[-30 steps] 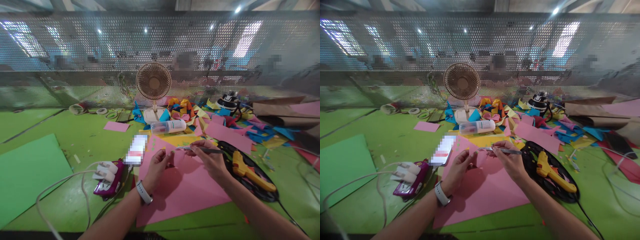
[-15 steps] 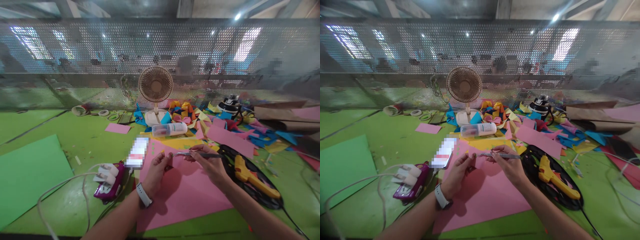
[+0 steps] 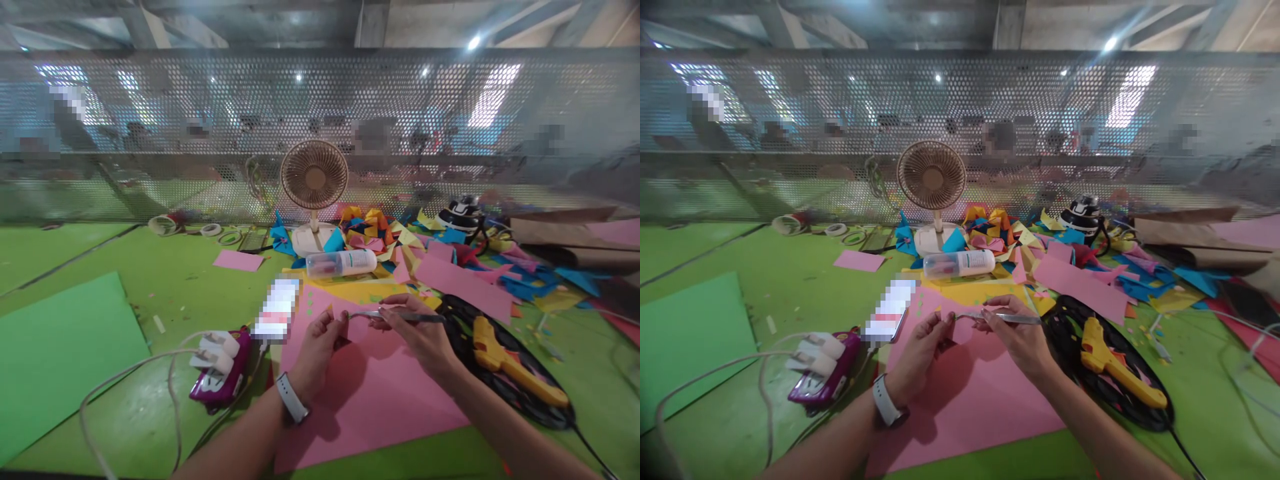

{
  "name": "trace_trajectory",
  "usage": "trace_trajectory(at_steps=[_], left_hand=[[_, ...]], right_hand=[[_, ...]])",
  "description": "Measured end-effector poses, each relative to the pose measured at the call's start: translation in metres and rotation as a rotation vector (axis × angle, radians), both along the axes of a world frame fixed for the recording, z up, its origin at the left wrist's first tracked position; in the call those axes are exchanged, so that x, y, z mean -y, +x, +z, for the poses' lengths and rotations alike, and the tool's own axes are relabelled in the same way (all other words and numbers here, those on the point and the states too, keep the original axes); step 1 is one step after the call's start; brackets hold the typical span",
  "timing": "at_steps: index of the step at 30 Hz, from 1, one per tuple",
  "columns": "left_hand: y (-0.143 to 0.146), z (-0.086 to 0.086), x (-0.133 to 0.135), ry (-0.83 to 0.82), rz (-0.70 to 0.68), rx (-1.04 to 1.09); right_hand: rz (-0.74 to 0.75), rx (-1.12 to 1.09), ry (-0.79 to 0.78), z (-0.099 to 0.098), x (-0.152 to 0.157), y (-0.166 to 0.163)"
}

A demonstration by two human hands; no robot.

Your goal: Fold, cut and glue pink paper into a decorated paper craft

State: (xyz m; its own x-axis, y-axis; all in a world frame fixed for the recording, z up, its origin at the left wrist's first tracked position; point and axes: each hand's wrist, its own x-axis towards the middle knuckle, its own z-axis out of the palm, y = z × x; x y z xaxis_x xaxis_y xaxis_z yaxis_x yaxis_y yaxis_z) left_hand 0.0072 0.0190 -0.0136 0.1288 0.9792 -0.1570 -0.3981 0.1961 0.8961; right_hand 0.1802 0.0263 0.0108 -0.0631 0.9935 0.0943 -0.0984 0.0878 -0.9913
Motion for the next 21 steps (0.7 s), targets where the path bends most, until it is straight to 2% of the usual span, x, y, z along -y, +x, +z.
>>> trace_trajectory(at_steps=[8, 15, 21], left_hand=[[-0.0008, 0.0010, 0.0003, 0.024, -0.003, -0.055], [0.0023, 0.0058, 0.0032, -0.009, -0.004, -0.044], [0.0019, 0.0023, 0.0026, 0.004, -0.026, -0.070]], right_hand=[[-0.009, 0.000, -0.008, 0.0031, 0.0012, 0.0009], [-0.050, -0.085, 0.034, 0.0025, -0.0050, 0.0083], [-0.049, -0.138, 0.022, 0.0024, -0.0042, 0.0063]])
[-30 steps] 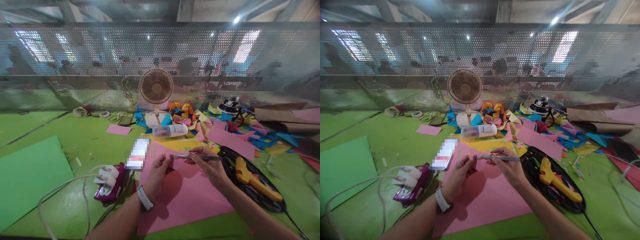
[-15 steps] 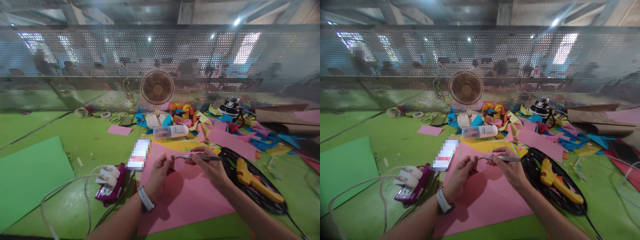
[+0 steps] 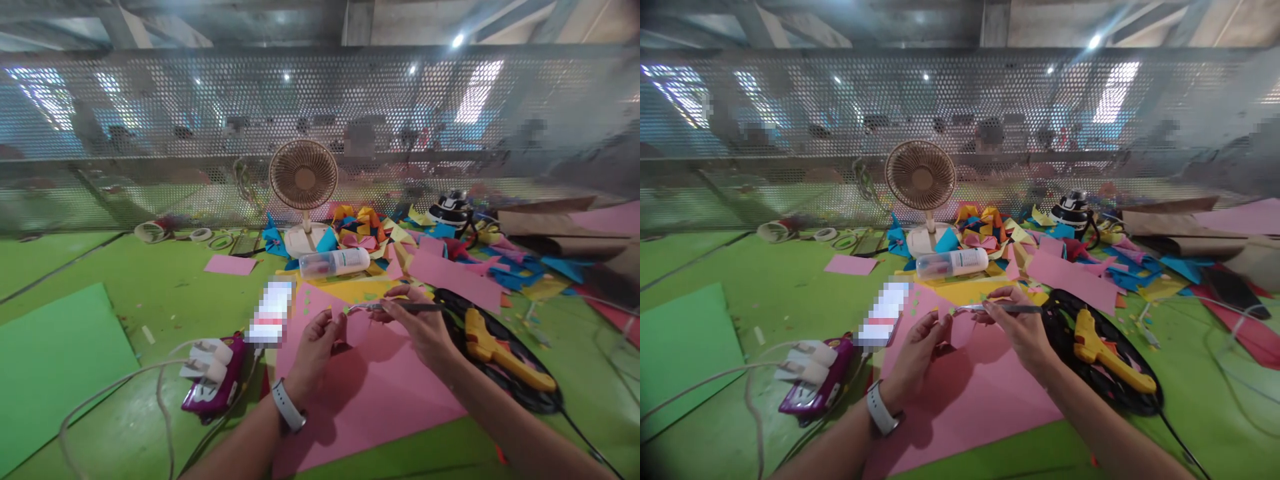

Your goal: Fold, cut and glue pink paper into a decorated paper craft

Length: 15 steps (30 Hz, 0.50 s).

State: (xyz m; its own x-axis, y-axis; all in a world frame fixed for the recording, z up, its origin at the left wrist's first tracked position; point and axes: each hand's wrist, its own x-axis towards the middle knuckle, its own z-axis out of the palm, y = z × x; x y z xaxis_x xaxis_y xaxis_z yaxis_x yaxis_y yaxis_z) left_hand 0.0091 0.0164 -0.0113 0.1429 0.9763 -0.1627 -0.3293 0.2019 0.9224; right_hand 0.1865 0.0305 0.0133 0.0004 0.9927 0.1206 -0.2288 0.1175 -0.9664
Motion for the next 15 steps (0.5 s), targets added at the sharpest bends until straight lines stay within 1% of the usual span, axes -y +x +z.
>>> trace_trajectory(at_steps=[10, 15], left_hand=[[0.0005, 0.0028, 0.0014, 0.007, 0.005, 0.044], [-0.0010, 0.0001, 0.0011, 0.022, -0.003, 0.050]], right_hand=[[-0.008, 0.008, 0.004, -0.0021, -0.0017, 0.0012], [-0.014, 0.033, -0.010, -0.0009, -0.0019, 0.0010]])
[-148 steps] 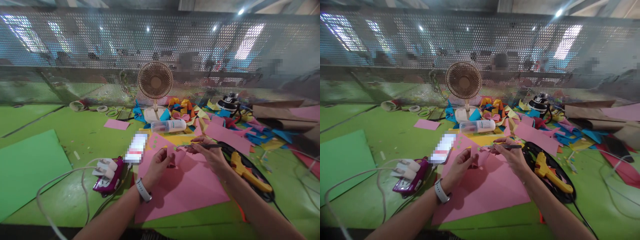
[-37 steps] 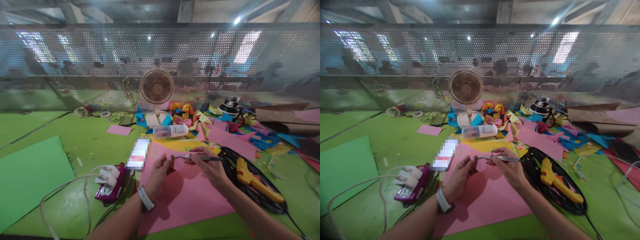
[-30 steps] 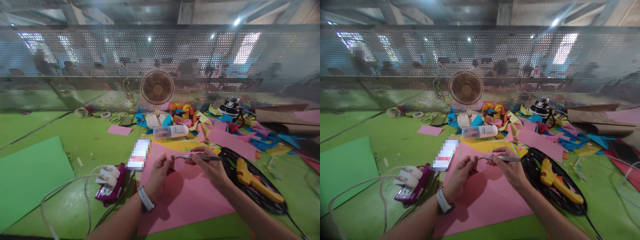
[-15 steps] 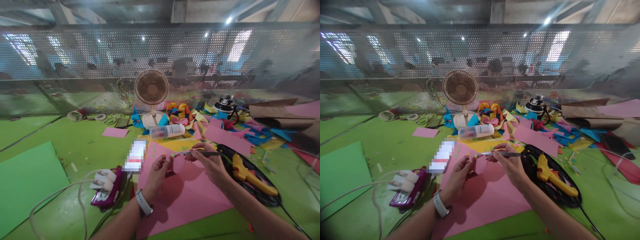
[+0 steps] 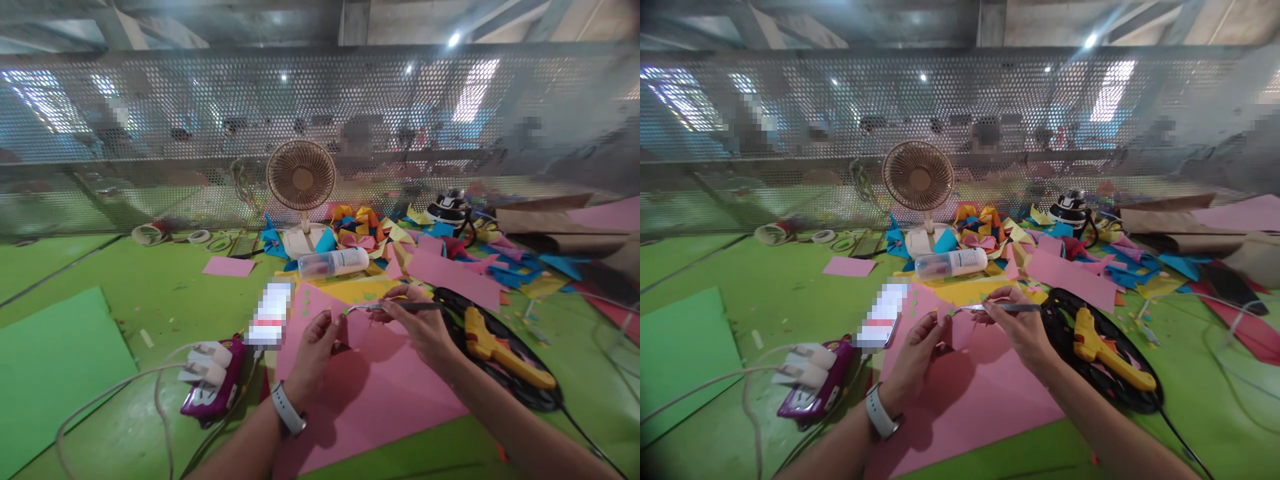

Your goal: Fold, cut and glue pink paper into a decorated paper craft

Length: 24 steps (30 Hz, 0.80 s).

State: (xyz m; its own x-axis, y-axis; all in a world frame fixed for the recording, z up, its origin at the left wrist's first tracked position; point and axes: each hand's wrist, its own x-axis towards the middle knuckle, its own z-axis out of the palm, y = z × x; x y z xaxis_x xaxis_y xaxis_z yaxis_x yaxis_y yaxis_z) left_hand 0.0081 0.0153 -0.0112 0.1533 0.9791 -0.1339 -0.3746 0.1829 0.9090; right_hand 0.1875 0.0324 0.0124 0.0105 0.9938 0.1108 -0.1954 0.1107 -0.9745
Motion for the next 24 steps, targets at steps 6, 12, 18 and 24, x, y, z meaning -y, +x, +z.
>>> trace_trajectory(at_steps=[6, 12, 18, 24], left_hand=[[-0.0023, -0.0046, -0.0011, 0.014, -0.015, -0.020], [-0.0024, -0.0035, -0.0020, -0.004, -0.020, -0.056], [-0.0026, -0.0046, -0.0026, -0.020, -0.011, -0.036], [-0.0026, -0.0056, -0.0018, -0.114, 0.098, -0.013]], right_hand=[[0.006, -0.004, 0.002, 0.0004, 0.0002, -0.0006], [0.004, -0.016, -0.023, -0.0008, -0.0005, -0.0008], [0.017, 0.019, -0.017, 0.0010, 0.0000, -0.0004], [0.033, 0.031, 0.000, -0.0003, -0.0004, 0.0000]])
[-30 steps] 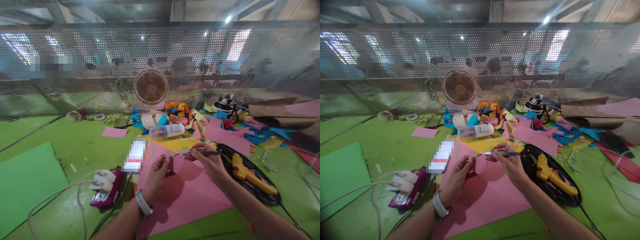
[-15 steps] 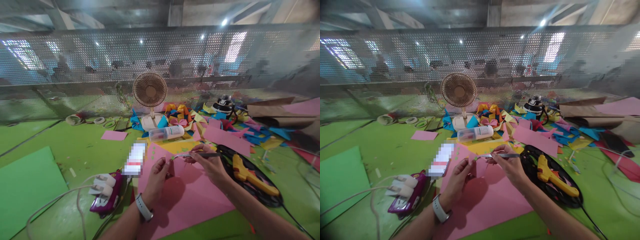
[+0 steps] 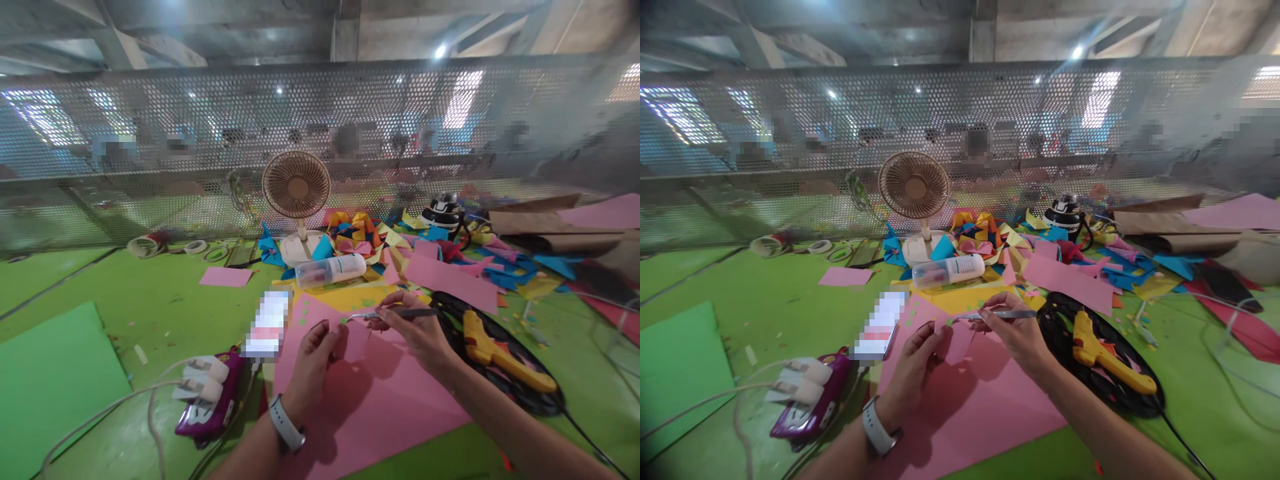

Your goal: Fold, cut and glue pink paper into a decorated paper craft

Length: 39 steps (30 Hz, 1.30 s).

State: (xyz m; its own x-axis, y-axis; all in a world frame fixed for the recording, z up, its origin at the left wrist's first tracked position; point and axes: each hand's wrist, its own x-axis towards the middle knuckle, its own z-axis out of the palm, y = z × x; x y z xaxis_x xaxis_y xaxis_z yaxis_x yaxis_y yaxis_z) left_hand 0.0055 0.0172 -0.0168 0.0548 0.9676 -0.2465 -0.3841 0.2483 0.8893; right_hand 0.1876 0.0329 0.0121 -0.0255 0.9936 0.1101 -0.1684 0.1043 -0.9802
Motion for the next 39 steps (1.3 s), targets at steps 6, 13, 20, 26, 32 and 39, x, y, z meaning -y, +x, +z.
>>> trace_trajectory(at_steps=[6, 13, 20, 26, 32, 39], left_hand=[[0.002, 0.002, -0.001, 0.015, -0.007, -0.046], [-0.001, -0.003, -0.003, 0.142, -0.104, -0.106], [0.000, 0.002, -0.002, 0.217, -0.115, -0.125], [0.005, 0.006, -0.001, 0.258, -0.134, -0.192], [0.008, 0.005, 0.002, 0.323, -0.163, -0.223], [0.008, 0.001, 0.004, 0.364, -0.189, -0.291]], right_hand=[[0.006, 0.007, -0.003, 0.001, 0.000, -0.001], [0.023, -0.006, -0.009, 0.002, 0.001, -0.002], [-0.077, -0.033, 0.062, 0.003, 0.002, 0.002], [0.024, 0.182, 0.181, -0.006, -0.001, -0.004], [0.119, 0.291, 0.216, -0.027, -0.002, -0.014], [0.027, 0.437, 0.335, -0.027, 0.000, -0.016]])
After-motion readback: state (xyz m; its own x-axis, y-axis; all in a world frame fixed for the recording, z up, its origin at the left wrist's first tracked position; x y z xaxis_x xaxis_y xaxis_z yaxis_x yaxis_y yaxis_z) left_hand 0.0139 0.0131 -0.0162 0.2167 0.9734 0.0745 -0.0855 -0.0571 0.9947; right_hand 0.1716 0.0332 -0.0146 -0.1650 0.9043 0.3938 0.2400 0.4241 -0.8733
